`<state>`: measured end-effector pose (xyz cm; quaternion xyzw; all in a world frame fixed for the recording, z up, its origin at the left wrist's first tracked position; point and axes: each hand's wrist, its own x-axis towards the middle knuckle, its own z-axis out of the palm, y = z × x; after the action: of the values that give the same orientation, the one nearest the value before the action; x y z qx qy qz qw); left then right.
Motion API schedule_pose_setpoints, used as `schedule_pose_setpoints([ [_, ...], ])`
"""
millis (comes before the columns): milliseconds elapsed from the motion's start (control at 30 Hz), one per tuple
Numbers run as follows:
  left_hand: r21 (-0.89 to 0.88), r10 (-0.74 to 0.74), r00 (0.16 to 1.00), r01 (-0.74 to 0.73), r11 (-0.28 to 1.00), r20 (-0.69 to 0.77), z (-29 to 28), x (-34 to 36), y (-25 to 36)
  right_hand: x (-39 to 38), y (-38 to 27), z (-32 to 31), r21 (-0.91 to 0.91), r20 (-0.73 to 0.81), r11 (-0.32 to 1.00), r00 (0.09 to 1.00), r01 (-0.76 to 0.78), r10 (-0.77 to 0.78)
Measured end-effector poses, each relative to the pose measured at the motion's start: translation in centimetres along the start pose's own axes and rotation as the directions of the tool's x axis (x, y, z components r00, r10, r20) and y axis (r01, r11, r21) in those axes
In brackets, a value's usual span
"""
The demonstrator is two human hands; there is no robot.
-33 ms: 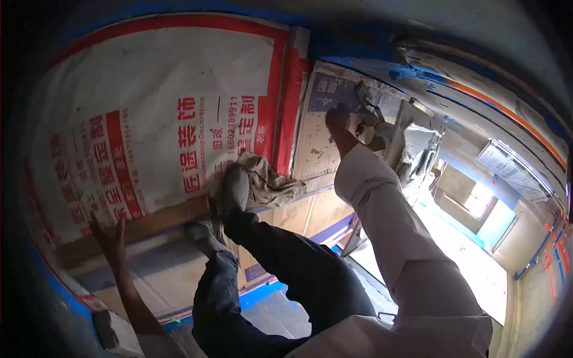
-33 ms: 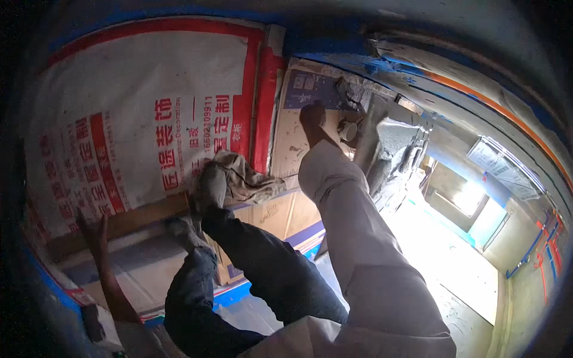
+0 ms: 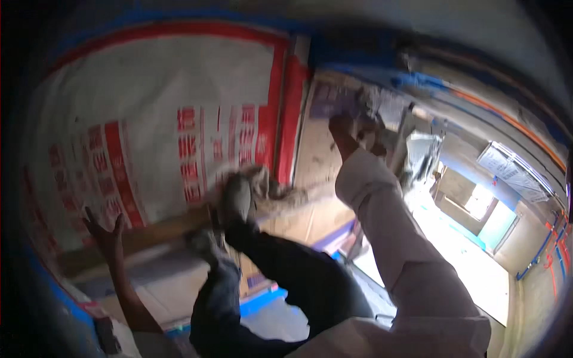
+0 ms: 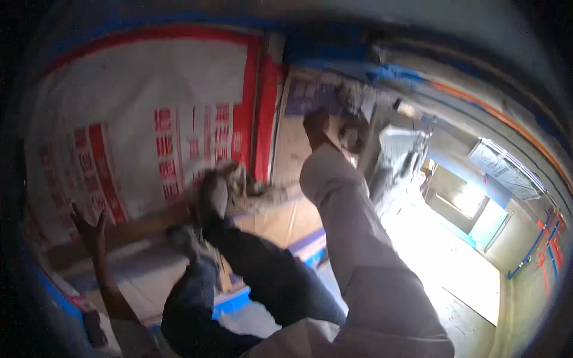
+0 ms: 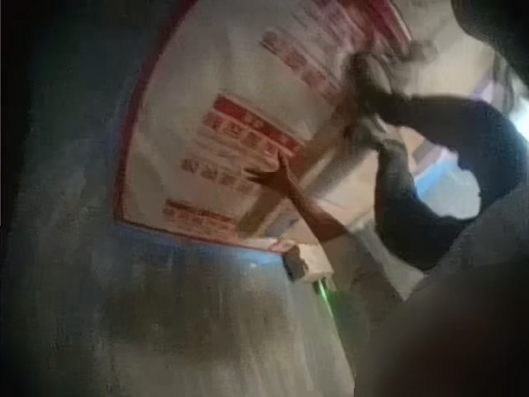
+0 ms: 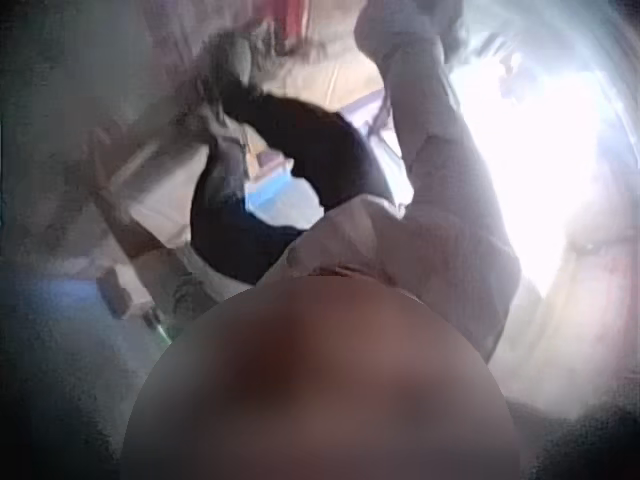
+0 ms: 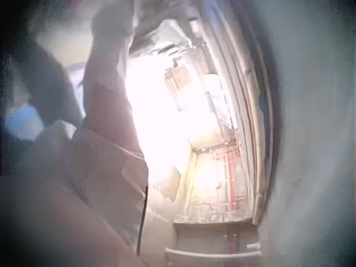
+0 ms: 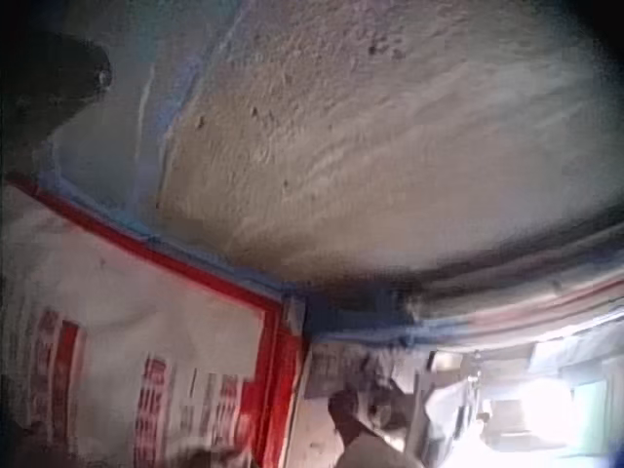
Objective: Applying a layer of mortar to the back of a large ceramic tile using a trowel.
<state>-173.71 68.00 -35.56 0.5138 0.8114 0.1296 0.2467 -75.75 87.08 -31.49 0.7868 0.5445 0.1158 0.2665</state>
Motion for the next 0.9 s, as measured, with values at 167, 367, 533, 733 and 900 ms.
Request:
schedule_pose_setpoints([
  [167, 0.378, -0.03, 0.999, 0.013, 0.926, 0.041, 4.5, 2.8, 1.3, -2.9, -0.7, 12.8, -0.041, 0.224, 0.99, 0.964, -0.136, 0.142],
  [367, 0.4, -0.204, 0.966, 0.124, 0.908, 0.162, 4.4, 6.5, 1.2, 0.8, 0.3, 3.9, 0.069, 0.052, 0.884, 0.887, -0.462, 0.459],
  [533, 0.632, -0.072, 0.994, 0.004, 0.775, 0.082, -2.5, 8.8, 0.0, 4.2, -8.4, -1.3, 0.166, 0.106, 0.933, 0.946, -0.32, 0.306],
  [733, 0.528, -0.272, 0.941, 0.129, 0.839, 0.203, 2.7, 7.9, 4.1, 9.2, 1.7, -2.0, -0.233, 0.097, 0.972, 0.994, -0.026, 0.049],
  [900, 0.526, -0.142, 0.986, 0.074, 0.847, 0.09, 0.1, 6.9, 0.0, 3.7, -4.3, -6.1, -0.041, 0.181, 0.985, 0.97, 0.17, -0.16],
])
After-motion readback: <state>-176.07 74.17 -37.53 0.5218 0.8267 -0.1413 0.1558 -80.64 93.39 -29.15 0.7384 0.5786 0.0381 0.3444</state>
